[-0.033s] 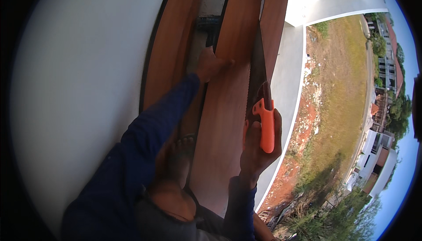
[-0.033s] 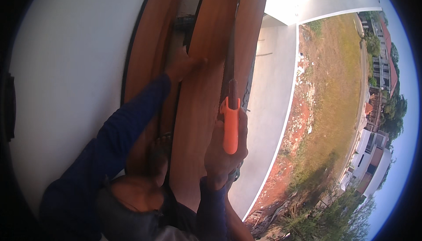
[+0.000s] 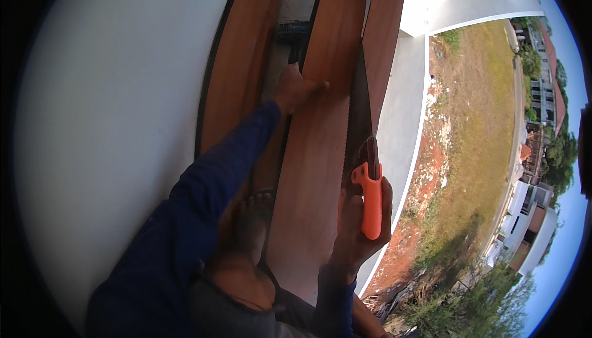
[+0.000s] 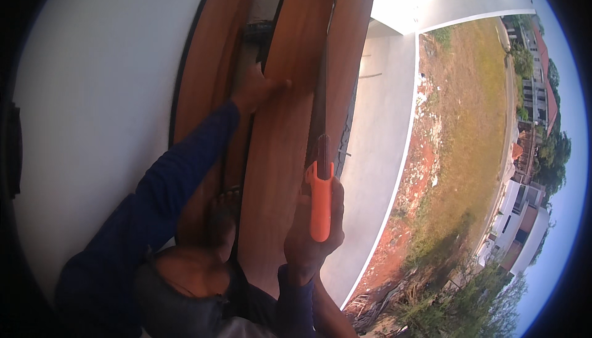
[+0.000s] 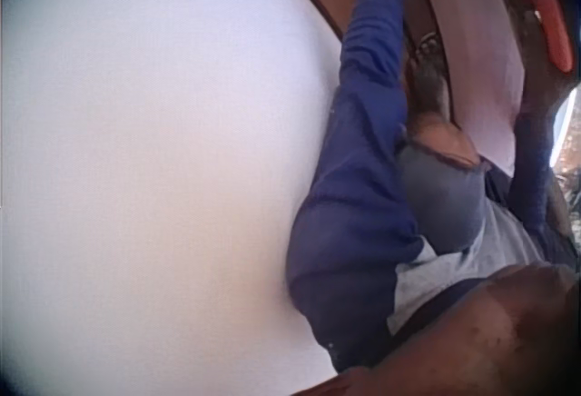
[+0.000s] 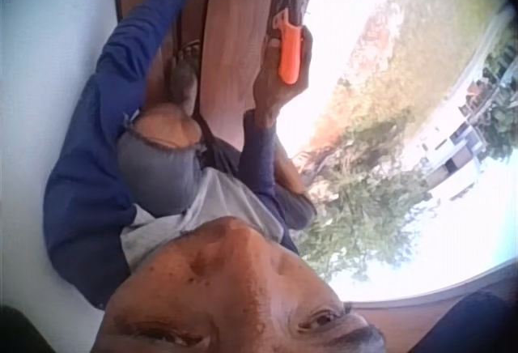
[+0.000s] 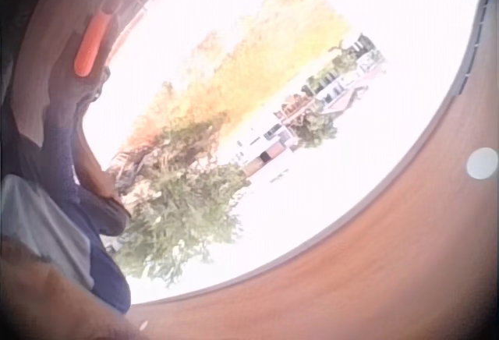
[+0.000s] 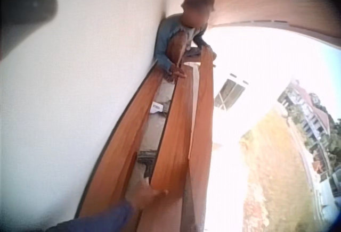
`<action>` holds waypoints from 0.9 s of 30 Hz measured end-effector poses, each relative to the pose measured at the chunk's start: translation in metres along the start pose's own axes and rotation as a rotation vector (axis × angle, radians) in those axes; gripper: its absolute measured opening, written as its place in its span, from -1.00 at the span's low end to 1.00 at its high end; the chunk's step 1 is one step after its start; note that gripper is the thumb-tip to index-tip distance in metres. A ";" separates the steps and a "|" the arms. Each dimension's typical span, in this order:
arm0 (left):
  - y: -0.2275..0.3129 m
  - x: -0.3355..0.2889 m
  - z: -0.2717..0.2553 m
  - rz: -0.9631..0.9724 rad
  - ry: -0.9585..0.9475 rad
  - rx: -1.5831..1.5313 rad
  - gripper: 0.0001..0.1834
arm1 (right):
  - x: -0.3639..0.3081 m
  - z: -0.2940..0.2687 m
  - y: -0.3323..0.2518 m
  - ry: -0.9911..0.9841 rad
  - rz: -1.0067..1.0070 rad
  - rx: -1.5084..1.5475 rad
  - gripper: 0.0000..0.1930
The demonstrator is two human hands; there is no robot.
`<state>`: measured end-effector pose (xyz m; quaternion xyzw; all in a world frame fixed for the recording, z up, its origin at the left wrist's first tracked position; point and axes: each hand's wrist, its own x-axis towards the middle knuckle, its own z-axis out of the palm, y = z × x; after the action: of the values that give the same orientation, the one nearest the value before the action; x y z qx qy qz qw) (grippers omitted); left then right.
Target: The person measures a wooden plank with a tape measure and a pencil, then cuts the plank with a hand saw while another person holds the far end of the board.
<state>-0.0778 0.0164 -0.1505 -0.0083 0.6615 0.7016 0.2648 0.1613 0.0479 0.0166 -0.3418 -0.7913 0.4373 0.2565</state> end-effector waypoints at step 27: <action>-0.022 -0.064 0.007 -0.093 -0.069 -0.001 -0.29 | 0.070 0.038 0.029 -0.091 -0.051 0.081 -0.54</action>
<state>-0.0123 -0.0006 -0.1473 -0.0151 0.6504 0.6888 0.3199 0.0988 0.0931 -0.0201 -0.2907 -0.7923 0.4773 0.2449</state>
